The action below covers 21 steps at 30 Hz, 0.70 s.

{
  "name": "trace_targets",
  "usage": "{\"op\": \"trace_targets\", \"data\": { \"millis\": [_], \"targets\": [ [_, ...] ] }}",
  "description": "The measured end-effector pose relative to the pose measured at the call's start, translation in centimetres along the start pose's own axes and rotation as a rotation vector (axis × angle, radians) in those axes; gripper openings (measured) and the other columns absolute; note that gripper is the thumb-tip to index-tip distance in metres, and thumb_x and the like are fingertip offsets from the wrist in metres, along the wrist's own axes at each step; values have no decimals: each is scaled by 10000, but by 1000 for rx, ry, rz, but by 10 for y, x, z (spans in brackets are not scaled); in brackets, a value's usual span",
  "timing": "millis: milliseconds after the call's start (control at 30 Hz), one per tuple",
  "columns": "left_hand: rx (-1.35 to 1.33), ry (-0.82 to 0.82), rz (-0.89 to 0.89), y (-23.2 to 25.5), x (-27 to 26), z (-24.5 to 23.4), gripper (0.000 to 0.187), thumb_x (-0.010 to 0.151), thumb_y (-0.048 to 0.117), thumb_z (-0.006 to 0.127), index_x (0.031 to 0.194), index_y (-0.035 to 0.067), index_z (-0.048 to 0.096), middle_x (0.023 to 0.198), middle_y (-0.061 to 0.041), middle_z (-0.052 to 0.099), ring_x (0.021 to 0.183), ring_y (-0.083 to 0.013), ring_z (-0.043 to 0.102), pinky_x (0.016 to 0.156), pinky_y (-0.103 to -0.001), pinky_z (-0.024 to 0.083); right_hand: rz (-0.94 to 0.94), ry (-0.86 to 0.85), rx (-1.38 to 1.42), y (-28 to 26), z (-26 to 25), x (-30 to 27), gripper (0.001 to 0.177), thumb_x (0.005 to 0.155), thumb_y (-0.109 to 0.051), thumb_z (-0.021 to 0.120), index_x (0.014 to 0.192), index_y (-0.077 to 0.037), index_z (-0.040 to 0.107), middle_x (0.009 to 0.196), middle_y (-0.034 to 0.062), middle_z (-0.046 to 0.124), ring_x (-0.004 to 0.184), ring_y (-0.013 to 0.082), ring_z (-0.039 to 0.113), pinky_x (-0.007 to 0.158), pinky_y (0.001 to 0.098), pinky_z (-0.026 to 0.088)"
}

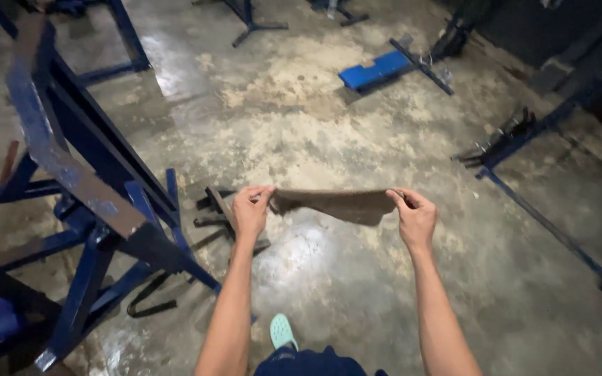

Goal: The person is wiping down various blue gym machines and weight benches using a brown cloth.

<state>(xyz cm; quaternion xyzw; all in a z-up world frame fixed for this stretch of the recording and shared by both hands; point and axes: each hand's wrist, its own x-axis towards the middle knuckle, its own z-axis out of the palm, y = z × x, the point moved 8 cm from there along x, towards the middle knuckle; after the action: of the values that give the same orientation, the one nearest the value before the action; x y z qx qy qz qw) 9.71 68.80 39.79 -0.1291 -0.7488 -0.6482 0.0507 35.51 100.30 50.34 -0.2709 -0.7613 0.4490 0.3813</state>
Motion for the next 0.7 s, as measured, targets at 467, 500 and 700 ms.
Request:
{"op": "trace_targets", "data": {
  "millis": [467, 500, 700],
  "targets": [
    [-228, 31, -284, -69, 67, 14, 272, 918, 227, 780, 1050, -10, 796, 857, -37, 755, 675, -105, 650, 594, -257, 531, 11, -186, 134, 66, 112, 111, 197, 920, -144, 800, 1048, 4, 785, 889, 10, 758, 794, 44, 650, 731, 221, 523],
    [-238, 32, -301, -79, 66, 13, 271, 926, 223, 791, 1066, -9, 802, 873, -43, 751, 726, -88, 648, 627, -256, 535, -2, -203, 136, 70, 119, 119, 191, 924, -145, 800, 1041, 5, 782, 887, 9, 756, 794, 43, 651, 735, 219, 526],
    [-528, -43, -309, -37, 72, 10, 473, 745, 58, 844, 1200, 38, 716, 1051, 2, 787, 944, -43, 724, 864, -218, 566, 6, -366, 310, 82, 165, 180, 204, 901, -122, 807, 1051, 10, 762, 907, 14, 750, 798, 58, 664, 729, 212, 534]
  ]
}}
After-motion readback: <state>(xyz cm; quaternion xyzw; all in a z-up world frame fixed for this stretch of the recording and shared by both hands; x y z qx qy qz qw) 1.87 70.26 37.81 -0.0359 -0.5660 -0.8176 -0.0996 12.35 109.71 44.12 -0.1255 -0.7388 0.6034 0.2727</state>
